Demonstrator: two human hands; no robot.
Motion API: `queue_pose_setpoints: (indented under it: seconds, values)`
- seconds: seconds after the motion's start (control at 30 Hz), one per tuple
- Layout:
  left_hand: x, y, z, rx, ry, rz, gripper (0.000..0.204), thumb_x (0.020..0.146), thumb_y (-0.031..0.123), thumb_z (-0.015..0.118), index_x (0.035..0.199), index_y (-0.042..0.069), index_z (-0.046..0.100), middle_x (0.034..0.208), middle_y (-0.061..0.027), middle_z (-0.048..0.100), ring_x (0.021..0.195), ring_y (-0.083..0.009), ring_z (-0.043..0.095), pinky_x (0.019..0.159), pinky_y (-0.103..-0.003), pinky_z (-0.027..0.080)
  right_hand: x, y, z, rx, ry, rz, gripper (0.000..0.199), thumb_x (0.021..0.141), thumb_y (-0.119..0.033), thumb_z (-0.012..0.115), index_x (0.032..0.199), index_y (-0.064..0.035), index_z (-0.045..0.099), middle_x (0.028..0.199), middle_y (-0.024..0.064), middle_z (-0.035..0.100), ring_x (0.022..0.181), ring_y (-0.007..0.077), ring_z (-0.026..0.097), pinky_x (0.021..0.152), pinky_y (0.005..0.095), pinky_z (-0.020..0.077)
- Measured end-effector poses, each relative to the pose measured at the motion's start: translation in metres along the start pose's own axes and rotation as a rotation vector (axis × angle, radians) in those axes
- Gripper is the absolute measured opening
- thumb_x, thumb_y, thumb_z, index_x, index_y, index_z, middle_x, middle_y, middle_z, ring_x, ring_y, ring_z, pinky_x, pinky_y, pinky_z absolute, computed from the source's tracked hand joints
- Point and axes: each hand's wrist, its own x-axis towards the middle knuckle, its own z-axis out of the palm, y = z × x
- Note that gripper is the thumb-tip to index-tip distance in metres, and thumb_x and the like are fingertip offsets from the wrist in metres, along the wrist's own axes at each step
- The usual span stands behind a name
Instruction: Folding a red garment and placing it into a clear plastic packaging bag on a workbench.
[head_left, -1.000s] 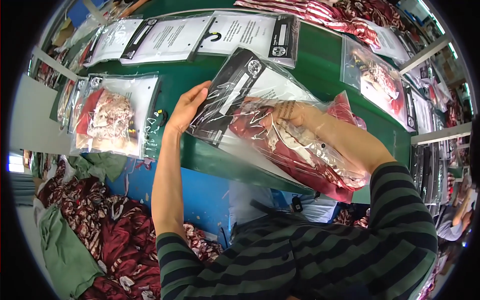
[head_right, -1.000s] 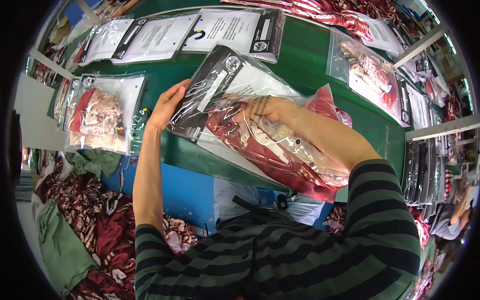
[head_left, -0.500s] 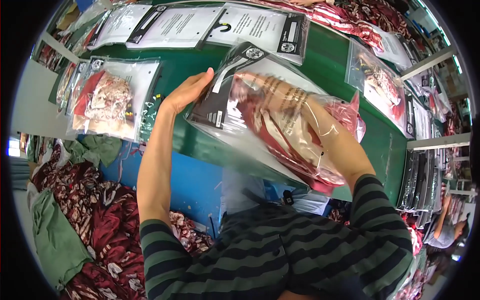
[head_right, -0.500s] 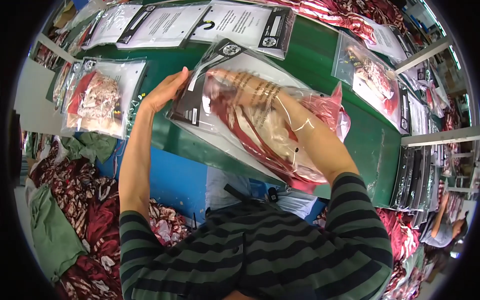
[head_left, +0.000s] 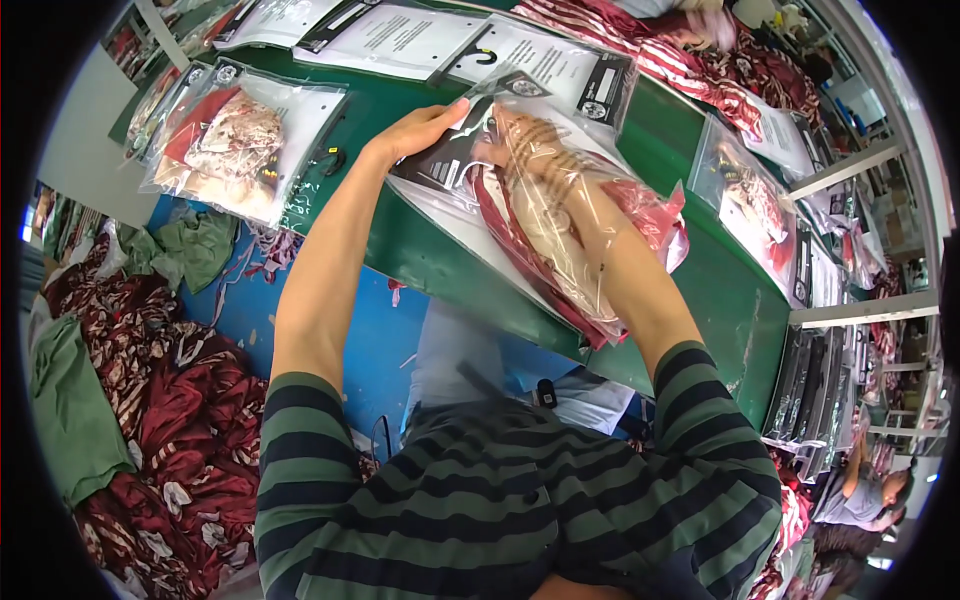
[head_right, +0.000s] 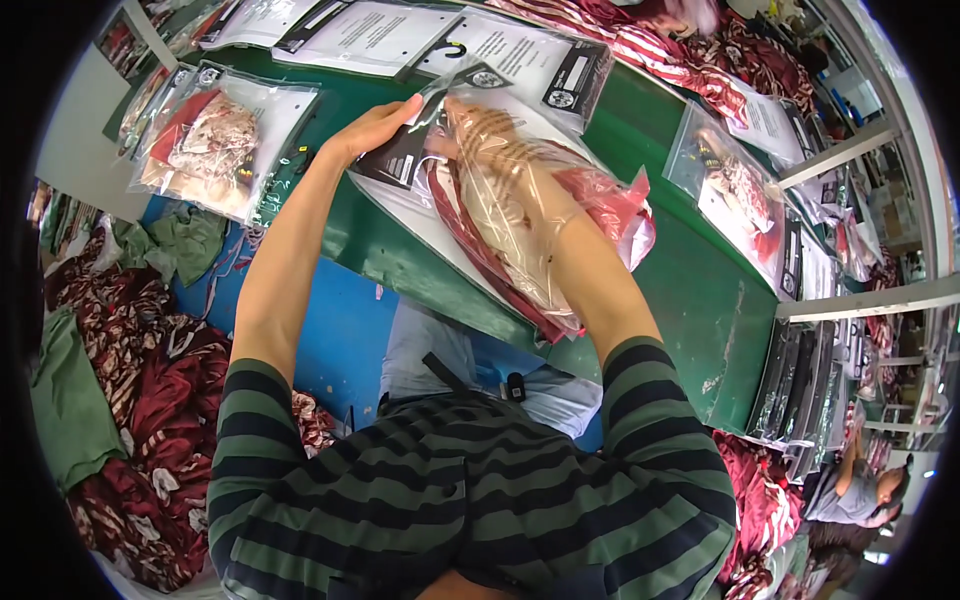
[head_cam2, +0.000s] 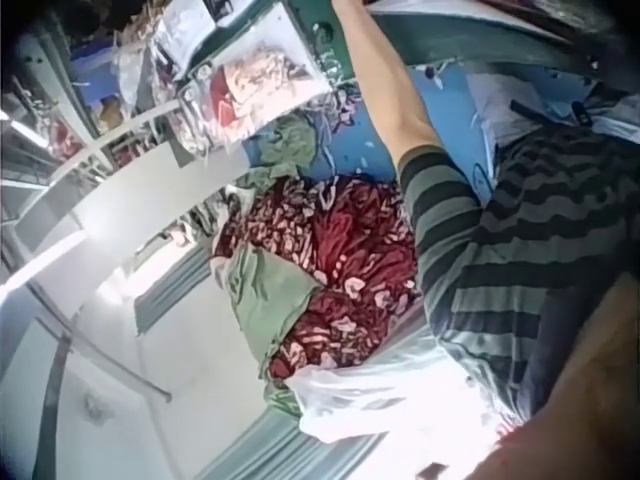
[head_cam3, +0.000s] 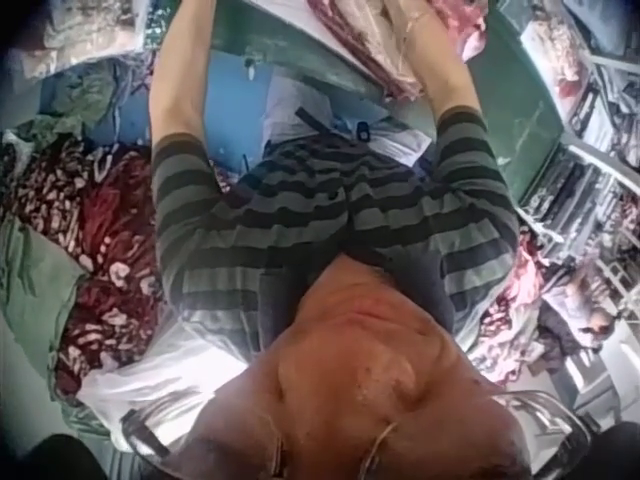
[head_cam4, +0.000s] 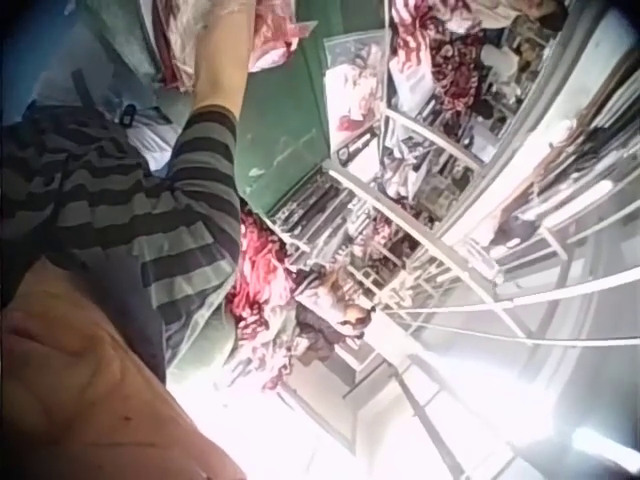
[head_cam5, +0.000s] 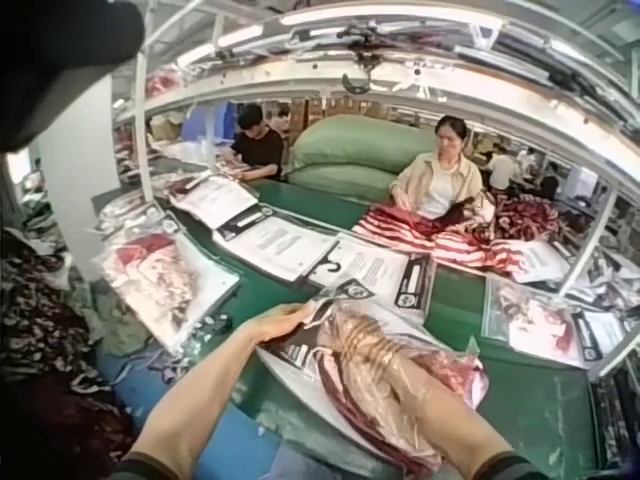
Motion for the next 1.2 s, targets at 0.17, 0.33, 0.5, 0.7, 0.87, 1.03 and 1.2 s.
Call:
queue_pose_setpoints:
  seconds: [0.17, 0.33, 0.5, 0.7, 0.87, 1.03, 1.2]
  values:
    - [0.013, -0.022, 0.002, 0.174, 0.092, 0.014, 0.079, 0.094, 0.070, 0.047, 0.144, 0.009, 0.053, 0.141, -0.0098, 0.058, 0.126, -0.0249, 0.056, 0.108, -0.032, 0.041, 0.008, 0.083, 0.042, 0.410, 0.257, -0.337, 0.063, 0.098, -0.039, 0.052, 0.150, -0.0064, 0.038, 0.127, 0.0188, 0.064, 0.114, 0.0326, 0.063, 0.101, 0.0406, 0.0489]
    - [0.012, -0.024, 0.011, 0.214, 0.093, 0.034, 0.075, 0.094, 0.069, 0.047, 0.141, 0.011, 0.056, 0.135, -0.0075, 0.063, 0.121, -0.0234, 0.059, 0.104, -0.031, 0.044, 0.015, 0.122, 0.050, 0.612, 0.076, -0.413, 0.061, 0.099, -0.036, 0.048, 0.154, -0.0122, 0.034, 0.139, 0.0156, 0.057, 0.123, 0.0315, 0.058, 0.104, 0.0419, 0.0464]
    - [0.009, -0.026, 0.006, 0.203, 0.105, 0.040, 0.076, 0.094, 0.070, 0.046, 0.140, 0.010, 0.057, 0.134, -0.0074, 0.064, 0.119, -0.0234, 0.060, 0.104, -0.030, 0.044, 0.005, 0.114, 0.038, 0.238, 0.108, -0.398, 0.056, 0.097, -0.027, 0.049, 0.150, -0.0132, 0.039, 0.145, 0.0145, 0.051, 0.124, 0.0300, 0.059, 0.099, 0.0435, 0.0516]
    - [0.010, -0.024, 0.005, 0.080, 0.023, 0.000, 0.080, 0.095, 0.072, 0.043, 0.138, 0.006, 0.058, 0.135, -0.0103, 0.062, 0.120, -0.0245, 0.059, 0.104, -0.030, 0.044, 0.007, 0.106, 0.042, 0.216, 0.215, -0.112, 0.048, 0.100, -0.039, 0.045, 0.144, -0.0187, 0.045, 0.120, 0.0142, 0.066, 0.104, 0.0332, 0.067, 0.089, 0.0456, 0.0541]
    - [0.019, -0.034, -0.001, 0.016, -0.022, -0.022, 0.087, 0.093, 0.077, 0.038, 0.140, 0.006, 0.057, 0.139, -0.0113, 0.059, 0.124, -0.0259, 0.057, 0.106, -0.033, 0.043, 0.016, 0.092, 0.028, 0.070, 0.279, 0.021, 0.043, 0.101, -0.044, 0.044, 0.135, -0.0165, 0.049, 0.097, 0.0149, 0.070, 0.088, 0.0334, 0.070, 0.078, 0.0471, 0.0544]
    - [0.045, -0.021, -0.013, -0.154, -0.151, -0.105, 0.095, 0.089, 0.083, 0.034, 0.151, 0.011, 0.043, 0.153, -0.0120, 0.045, 0.137, -0.0297, 0.046, 0.114, -0.040, 0.035, 0.019, 0.070, 0.022, 0.090, 0.292, 0.034, 0.045, 0.102, -0.051, 0.039, 0.127, -0.0139, 0.048, 0.086, 0.0138, 0.071, 0.074, 0.0337, 0.069, 0.069, 0.0470, 0.0547]
    - [0.077, 0.004, -0.005, -0.172, -0.030, 0.118, 0.100, 0.089, 0.082, 0.038, 0.159, 0.014, 0.023, 0.163, -0.0144, 0.025, 0.145, -0.0321, 0.034, 0.116, -0.044, 0.033, 0.010, 0.027, 0.017, 0.119, 0.270, -0.021, 0.050, 0.101, -0.057, 0.038, 0.119, -0.0115, 0.045, 0.081, 0.0130, 0.068, 0.066, 0.0344, 0.067, 0.065, 0.0466, 0.0543]
